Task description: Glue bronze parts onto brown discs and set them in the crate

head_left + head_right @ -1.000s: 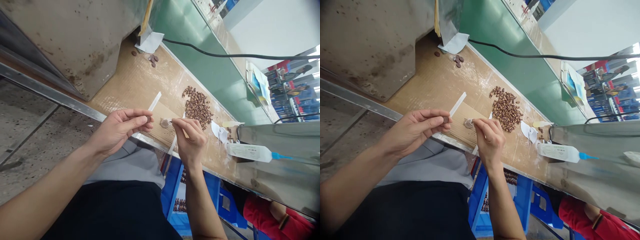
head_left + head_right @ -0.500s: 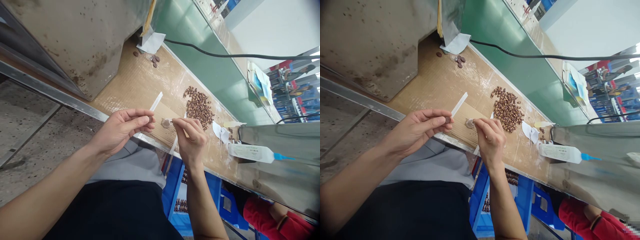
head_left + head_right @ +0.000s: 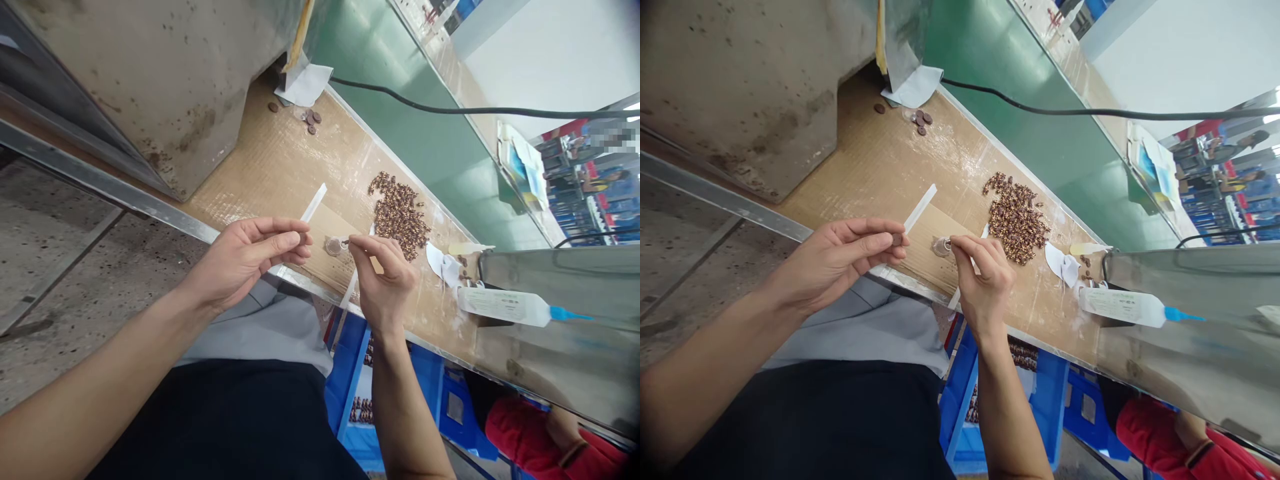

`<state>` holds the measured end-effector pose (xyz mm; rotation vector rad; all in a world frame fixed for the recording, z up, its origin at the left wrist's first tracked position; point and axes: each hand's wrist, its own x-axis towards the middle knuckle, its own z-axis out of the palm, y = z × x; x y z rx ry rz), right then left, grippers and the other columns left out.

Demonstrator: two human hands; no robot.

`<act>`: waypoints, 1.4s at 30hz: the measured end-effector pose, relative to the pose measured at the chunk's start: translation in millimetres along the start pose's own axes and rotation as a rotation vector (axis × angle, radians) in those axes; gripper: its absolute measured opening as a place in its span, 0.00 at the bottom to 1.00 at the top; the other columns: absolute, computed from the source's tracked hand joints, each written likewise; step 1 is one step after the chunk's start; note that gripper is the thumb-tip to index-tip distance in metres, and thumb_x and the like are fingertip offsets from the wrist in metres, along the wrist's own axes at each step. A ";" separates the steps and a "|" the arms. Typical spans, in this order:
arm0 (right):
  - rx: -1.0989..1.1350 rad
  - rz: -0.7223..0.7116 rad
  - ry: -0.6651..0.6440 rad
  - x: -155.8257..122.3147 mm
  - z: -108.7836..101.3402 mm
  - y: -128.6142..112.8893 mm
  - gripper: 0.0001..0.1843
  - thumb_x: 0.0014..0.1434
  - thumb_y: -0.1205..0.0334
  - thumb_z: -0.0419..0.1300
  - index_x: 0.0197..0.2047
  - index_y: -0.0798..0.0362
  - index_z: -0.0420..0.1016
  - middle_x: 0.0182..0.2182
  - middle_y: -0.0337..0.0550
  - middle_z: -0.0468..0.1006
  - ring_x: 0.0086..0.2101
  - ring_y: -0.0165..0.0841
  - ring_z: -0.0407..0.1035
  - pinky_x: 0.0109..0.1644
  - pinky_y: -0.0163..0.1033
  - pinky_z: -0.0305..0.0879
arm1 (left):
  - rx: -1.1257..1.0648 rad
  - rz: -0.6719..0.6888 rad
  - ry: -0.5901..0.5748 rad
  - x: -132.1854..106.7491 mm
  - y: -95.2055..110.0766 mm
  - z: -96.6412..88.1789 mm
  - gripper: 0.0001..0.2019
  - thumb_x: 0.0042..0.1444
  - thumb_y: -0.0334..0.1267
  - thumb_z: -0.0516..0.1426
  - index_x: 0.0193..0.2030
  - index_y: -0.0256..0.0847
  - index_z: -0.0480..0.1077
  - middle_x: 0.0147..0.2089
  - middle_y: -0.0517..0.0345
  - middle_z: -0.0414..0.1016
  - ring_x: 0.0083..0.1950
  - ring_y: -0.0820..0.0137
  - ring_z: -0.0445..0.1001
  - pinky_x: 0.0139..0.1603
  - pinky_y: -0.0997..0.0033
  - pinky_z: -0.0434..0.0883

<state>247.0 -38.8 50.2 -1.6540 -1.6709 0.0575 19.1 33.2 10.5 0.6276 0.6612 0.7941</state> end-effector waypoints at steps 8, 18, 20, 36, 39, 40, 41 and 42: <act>0.027 0.019 0.016 -3.8 2.4 5.9 0.09 0.77 0.64 0.67 0.49 0.42 0.90 0.44 0.40 0.91 0.45 0.40 0.84 0.54 0.50 0.79 | -0.005 0.005 -0.001 -0.2 -0.7 0.2 0.11 0.64 0.41 0.76 0.52 0.44 0.90 0.50 0.52 0.90 0.46 0.68 0.88 0.54 0.72 0.85; 0.060 0.048 0.087 1.6 6.2 5.0 0.07 0.76 0.63 0.68 0.48 0.43 0.89 0.44 0.39 0.91 0.45 0.38 0.83 0.54 0.49 0.79 | 0.021 0.004 0.039 -3.2 -2.5 -0.4 0.11 0.63 0.41 0.77 0.50 0.43 0.90 0.50 0.52 0.90 0.46 0.68 0.88 0.54 0.74 0.85; 0.043 0.042 0.060 2.9 8.8 6.1 0.08 0.77 0.63 0.67 0.48 0.43 0.89 0.44 0.39 0.91 0.45 0.39 0.83 0.55 0.50 0.78 | 0.022 0.006 0.036 -2.5 -2.6 -0.8 0.11 0.63 0.41 0.77 0.50 0.43 0.90 0.50 0.51 0.90 0.47 0.68 0.88 0.55 0.73 0.85; 0.137 0.055 0.159 2.0 2.8 -0.6 0.08 0.75 0.65 0.70 0.49 0.42 0.90 0.44 0.40 0.91 0.45 0.41 0.84 0.55 0.53 0.81 | -0.016 -0.032 0.020 -4.6 0.1 1.7 0.10 0.61 0.38 0.78 0.48 0.42 0.91 0.48 0.52 0.91 0.44 0.69 0.89 0.53 0.76 0.86; 0.254 0.089 0.222 0.2 -9.0 -13.8 0.11 0.73 0.68 0.72 0.51 0.41 0.91 0.45 0.40 0.91 0.46 0.41 0.85 0.56 0.53 0.82 | -0.106 -0.093 -0.029 -5.5 -0.7 6.5 0.10 0.60 0.37 0.78 0.47 0.42 0.91 0.47 0.53 0.92 0.42 0.69 0.90 0.51 0.77 0.87; 0.304 0.107 0.225 -0.9 -12.9 -19.2 0.12 0.72 0.69 0.72 0.51 0.41 0.91 0.45 0.39 0.91 0.47 0.40 0.85 0.56 0.52 0.82 | -0.138 -0.113 -0.055 -5.5 -1.5 8.4 0.10 0.59 0.37 0.79 0.46 0.42 0.91 0.47 0.53 0.92 0.42 0.70 0.90 0.49 0.78 0.87; 0.356 0.128 0.219 -2.3 -16.4 -24.5 0.13 0.72 0.70 0.72 0.51 0.41 0.91 0.45 0.39 0.91 0.47 0.39 0.85 0.56 0.50 0.82 | -0.168 -0.129 -0.081 -5.3 -2.7 10.4 0.10 0.58 0.37 0.79 0.46 0.42 0.91 0.46 0.53 0.92 0.41 0.70 0.90 0.47 0.80 0.86; 0.409 0.152 0.201 -4.0 -19.2 -29.6 0.13 0.71 0.70 0.72 0.51 0.41 0.91 0.45 0.39 0.91 0.47 0.39 0.85 0.55 0.49 0.82 | -0.193 -0.144 -0.107 -5.1 -4.2 12.2 0.11 0.57 0.37 0.80 0.45 0.42 0.91 0.45 0.53 0.92 0.40 0.71 0.90 0.45 0.81 0.86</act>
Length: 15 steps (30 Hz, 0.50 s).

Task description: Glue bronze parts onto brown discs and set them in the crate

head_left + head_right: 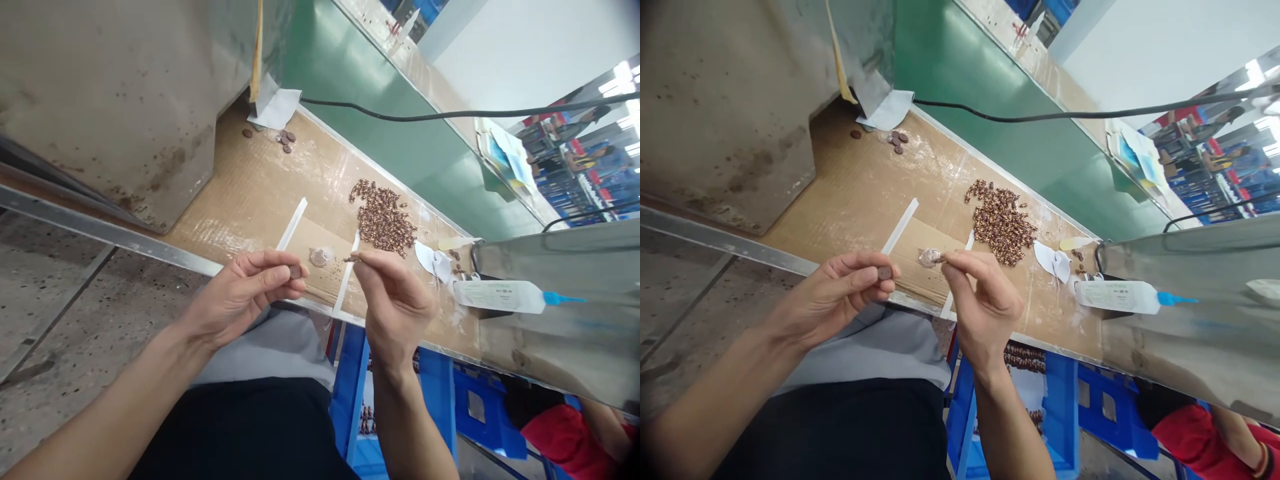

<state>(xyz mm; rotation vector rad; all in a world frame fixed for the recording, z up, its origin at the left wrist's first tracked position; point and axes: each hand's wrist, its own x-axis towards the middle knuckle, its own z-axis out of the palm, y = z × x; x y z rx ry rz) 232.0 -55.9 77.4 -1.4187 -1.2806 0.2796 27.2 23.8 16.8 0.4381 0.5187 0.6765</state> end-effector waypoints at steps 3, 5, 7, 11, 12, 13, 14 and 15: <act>0.112 0.097 -0.071 -7.2 -0.5 -11.2 0.13 0.71 0.70 0.73 0.50 0.41 0.91 0.45 0.38 0.91 0.47 0.37 0.85 0.55 0.46 0.83 | -0.043 -0.033 -0.037 1.3 -6.3 3.6 0.11 0.56 0.39 0.81 0.44 0.43 0.91 0.43 0.54 0.92 0.38 0.71 0.89 0.41 0.83 0.85; 0.161 0.151 -0.106 -11.5 0.8 -13.8 0.12 0.71 0.69 0.73 0.50 0.41 0.91 0.45 0.39 0.91 0.48 0.38 0.85 0.57 0.46 0.84 | -0.045 -0.044 -0.035 1.0 -10.3 6.2 0.10 0.56 0.40 0.81 0.43 0.44 0.91 0.43 0.54 0.92 0.37 0.72 0.89 0.40 0.82 0.85; 0.216 0.196 -0.116 -14.7 3.0 -13.8 0.10 0.72 0.67 0.74 0.50 0.41 0.91 0.46 0.40 0.91 0.49 0.38 0.85 0.58 0.47 0.84 | -0.042 -0.041 -0.028 -0.3 -13.3 9.6 0.09 0.56 0.41 0.81 0.40 0.44 0.91 0.42 0.55 0.92 0.36 0.72 0.89 0.38 0.82 0.85; 0.324 0.266 -0.126 -18.0 9.0 -11.5 0.05 0.72 0.62 0.74 0.49 0.42 0.91 0.46 0.42 0.91 0.48 0.40 0.86 0.55 0.47 0.87 | -0.033 0.003 -0.010 -2.7 -16.3 18.6 0.12 0.52 0.43 0.83 0.37 0.43 0.90 0.36 0.57 0.90 0.32 0.74 0.86 0.35 0.82 0.84; 0.341 0.280 -0.127 -18.5 10.5 -11.0 0.04 0.72 0.62 0.74 0.49 0.43 0.91 0.46 0.42 0.91 0.48 0.40 0.86 0.54 0.47 0.87 | -0.030 0.018 -0.002 -3.0 -16.5 20.5 0.12 0.51 0.43 0.83 0.36 0.42 0.90 0.34 0.57 0.89 0.32 0.74 0.85 0.34 0.82 0.84; 0.355 0.292 -0.127 -19.0 11.8 -10.6 0.04 0.72 0.61 0.75 0.49 0.44 0.91 0.46 0.43 0.91 0.47 0.40 0.86 0.53 0.47 0.88 | -0.028 0.032 0.008 -3.1 -16.6 22.1 0.12 0.51 0.43 0.83 0.36 0.42 0.90 0.33 0.58 0.88 0.31 0.74 0.85 0.34 0.81 0.84; 0.370 0.303 -0.126 -19.4 13.0 -10.3 0.04 0.72 0.62 0.75 0.49 0.44 0.91 0.45 0.43 0.90 0.46 0.40 0.86 0.53 0.47 0.88 | -0.028 0.041 0.021 -3.3 -16.7 23.2 0.12 0.50 0.43 0.83 0.35 0.43 0.90 0.32 0.58 0.88 0.31 0.74 0.85 0.34 0.81 0.84; 0.384 0.313 -0.125 -19.9 13.9 -9.9 0.05 0.71 0.63 0.75 0.49 0.44 0.91 0.45 0.43 0.90 0.45 0.39 0.86 0.53 0.46 0.88 | -0.027 0.043 0.033 -3.4 -16.7 24.0 0.12 0.50 0.42 0.84 0.35 0.43 0.90 0.32 0.58 0.88 0.30 0.74 0.85 0.35 0.81 0.85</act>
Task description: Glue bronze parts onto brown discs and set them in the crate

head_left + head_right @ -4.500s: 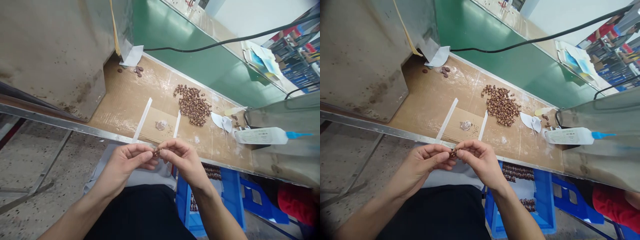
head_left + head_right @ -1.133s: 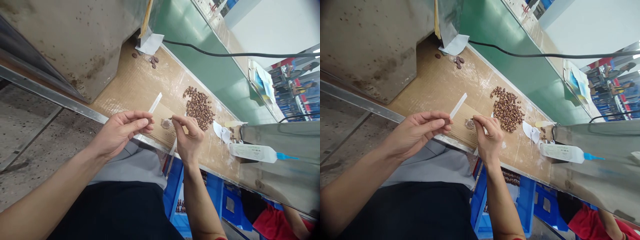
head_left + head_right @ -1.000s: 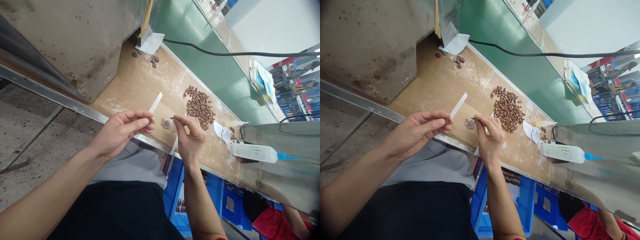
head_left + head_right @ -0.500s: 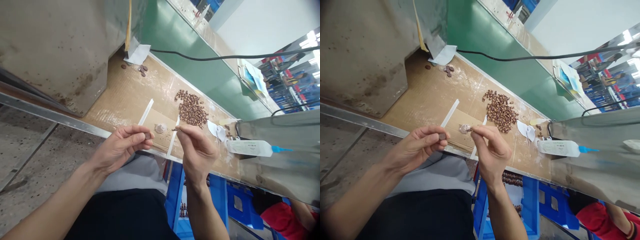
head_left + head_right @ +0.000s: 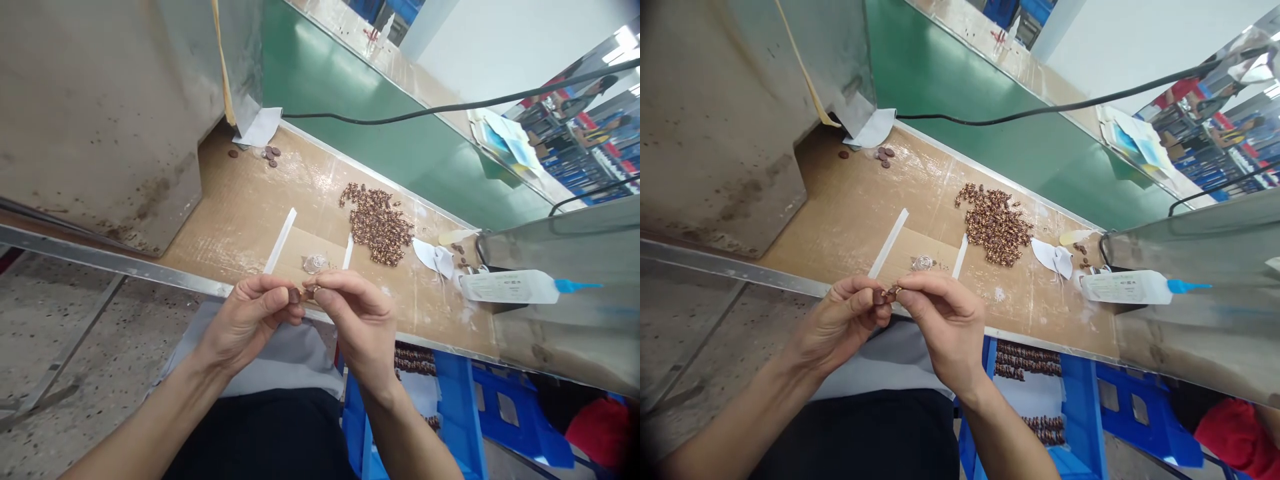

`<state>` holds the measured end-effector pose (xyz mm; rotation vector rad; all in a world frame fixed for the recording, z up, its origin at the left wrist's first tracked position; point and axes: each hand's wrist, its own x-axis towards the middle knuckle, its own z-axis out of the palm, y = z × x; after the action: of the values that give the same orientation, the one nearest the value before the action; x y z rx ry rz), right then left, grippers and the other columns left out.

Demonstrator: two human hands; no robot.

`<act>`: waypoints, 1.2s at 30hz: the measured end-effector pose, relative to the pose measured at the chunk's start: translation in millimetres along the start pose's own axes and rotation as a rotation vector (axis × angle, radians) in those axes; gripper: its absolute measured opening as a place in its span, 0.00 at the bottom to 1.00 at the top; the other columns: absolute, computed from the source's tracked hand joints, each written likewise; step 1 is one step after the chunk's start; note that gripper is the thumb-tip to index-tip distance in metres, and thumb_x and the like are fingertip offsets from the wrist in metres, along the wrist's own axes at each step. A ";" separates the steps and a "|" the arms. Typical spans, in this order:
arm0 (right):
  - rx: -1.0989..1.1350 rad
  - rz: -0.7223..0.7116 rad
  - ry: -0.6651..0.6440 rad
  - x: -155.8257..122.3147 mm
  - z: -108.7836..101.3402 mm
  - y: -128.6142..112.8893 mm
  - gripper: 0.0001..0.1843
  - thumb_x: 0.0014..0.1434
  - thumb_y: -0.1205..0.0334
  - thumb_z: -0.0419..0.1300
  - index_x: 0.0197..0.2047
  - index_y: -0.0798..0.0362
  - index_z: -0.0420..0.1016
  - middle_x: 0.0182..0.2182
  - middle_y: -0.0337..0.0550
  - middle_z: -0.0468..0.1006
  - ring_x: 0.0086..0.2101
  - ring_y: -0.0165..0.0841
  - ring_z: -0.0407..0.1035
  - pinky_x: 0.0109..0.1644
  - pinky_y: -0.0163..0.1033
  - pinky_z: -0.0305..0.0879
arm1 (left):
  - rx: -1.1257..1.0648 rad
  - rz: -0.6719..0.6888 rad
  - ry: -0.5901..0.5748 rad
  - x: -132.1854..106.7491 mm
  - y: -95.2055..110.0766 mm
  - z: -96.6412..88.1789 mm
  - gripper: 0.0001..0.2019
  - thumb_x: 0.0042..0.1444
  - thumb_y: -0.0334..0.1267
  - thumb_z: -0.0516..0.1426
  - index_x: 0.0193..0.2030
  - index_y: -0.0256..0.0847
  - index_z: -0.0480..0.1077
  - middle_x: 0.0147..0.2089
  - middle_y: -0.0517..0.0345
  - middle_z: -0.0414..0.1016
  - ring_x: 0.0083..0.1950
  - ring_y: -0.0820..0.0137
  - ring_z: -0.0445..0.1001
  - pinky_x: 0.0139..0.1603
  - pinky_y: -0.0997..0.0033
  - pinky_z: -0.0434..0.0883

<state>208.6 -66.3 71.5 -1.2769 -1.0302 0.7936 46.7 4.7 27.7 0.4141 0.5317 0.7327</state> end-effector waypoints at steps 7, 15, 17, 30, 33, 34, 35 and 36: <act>0.014 -0.002 -0.003 -0.5 0.4 2.7 0.07 0.71 0.65 0.75 0.50 0.44 0.91 0.45 0.42 0.90 0.46 0.39 0.86 0.53 0.45 0.87 | 0.007 -0.008 0.039 -0.1 0.1 0.7 0.12 0.49 0.42 0.84 0.36 0.45 0.90 0.34 0.56 0.91 0.30 0.72 0.87 0.37 0.80 0.85; -0.049 -0.013 -0.018 -0.6 -0.4 -1.4 0.07 0.71 0.66 0.74 0.49 0.44 0.91 0.45 0.43 0.90 0.46 0.40 0.86 0.52 0.46 0.87 | 0.004 0.001 0.054 -1.2 -0.5 1.7 0.12 0.49 0.41 0.84 0.36 0.44 0.90 0.35 0.55 0.91 0.30 0.70 0.88 0.37 0.79 0.86; -0.057 -0.024 -0.017 -0.7 -0.4 -1.3 0.08 0.71 0.66 0.74 0.49 0.43 0.91 0.45 0.43 0.90 0.46 0.41 0.86 0.52 0.47 0.87 | 0.001 0.002 0.052 -1.8 0.1 2.3 0.12 0.49 0.42 0.84 0.36 0.45 0.90 0.34 0.55 0.91 0.30 0.71 0.88 0.37 0.79 0.86; -0.239 -0.259 0.038 -5.9 0.6 0.0 0.16 0.70 0.73 0.73 0.51 0.39 0.92 0.48 0.40 0.93 0.48 0.42 0.89 0.56 0.48 0.88 | 0.042 0.010 0.118 -11.6 5.9 16.2 0.12 0.49 0.42 0.84 0.37 0.45 0.90 0.34 0.56 0.91 0.32 0.72 0.89 0.38 0.82 0.85; -0.263 -0.257 0.039 -6.1 -0.4 2.1 0.15 0.71 0.72 0.73 0.51 0.39 0.92 0.47 0.40 0.93 0.47 0.43 0.89 0.54 0.49 0.89 | 0.068 -0.005 0.138 -13.2 6.0 15.6 0.12 0.50 0.41 0.83 0.38 0.44 0.91 0.35 0.54 0.91 0.33 0.70 0.89 0.39 0.80 0.86; -0.267 -0.258 0.039 -5.8 -1.0 2.2 0.15 0.70 0.72 0.73 0.51 0.39 0.92 0.47 0.40 0.93 0.47 0.42 0.89 0.54 0.49 0.89 | 0.076 -0.011 0.144 -13.5 6.2 15.7 0.12 0.51 0.41 0.83 0.38 0.44 0.91 0.35 0.54 0.91 0.33 0.70 0.89 0.39 0.80 0.86; -0.267 -0.261 0.037 -5.3 -1.7 2.0 0.16 0.70 0.72 0.73 0.51 0.39 0.92 0.47 0.39 0.93 0.47 0.42 0.89 0.54 0.49 0.89 | 0.081 -0.017 0.151 -13.8 6.6 16.0 0.12 0.50 0.41 0.83 0.38 0.44 0.91 0.36 0.54 0.91 0.33 0.69 0.89 0.39 0.79 0.86; -0.264 -0.269 0.032 -4.8 -2.6 1.6 0.16 0.70 0.73 0.73 0.51 0.39 0.92 0.47 0.39 0.93 0.47 0.42 0.89 0.54 0.49 0.90 | 0.084 -0.023 0.155 -14.0 7.0 16.6 0.12 0.50 0.41 0.83 0.38 0.44 0.90 0.36 0.54 0.91 0.33 0.69 0.89 0.39 0.79 0.86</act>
<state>209.4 -71.5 69.2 -1.3312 -1.2801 0.4407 44.1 -3.5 48.8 0.4303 0.7136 0.7254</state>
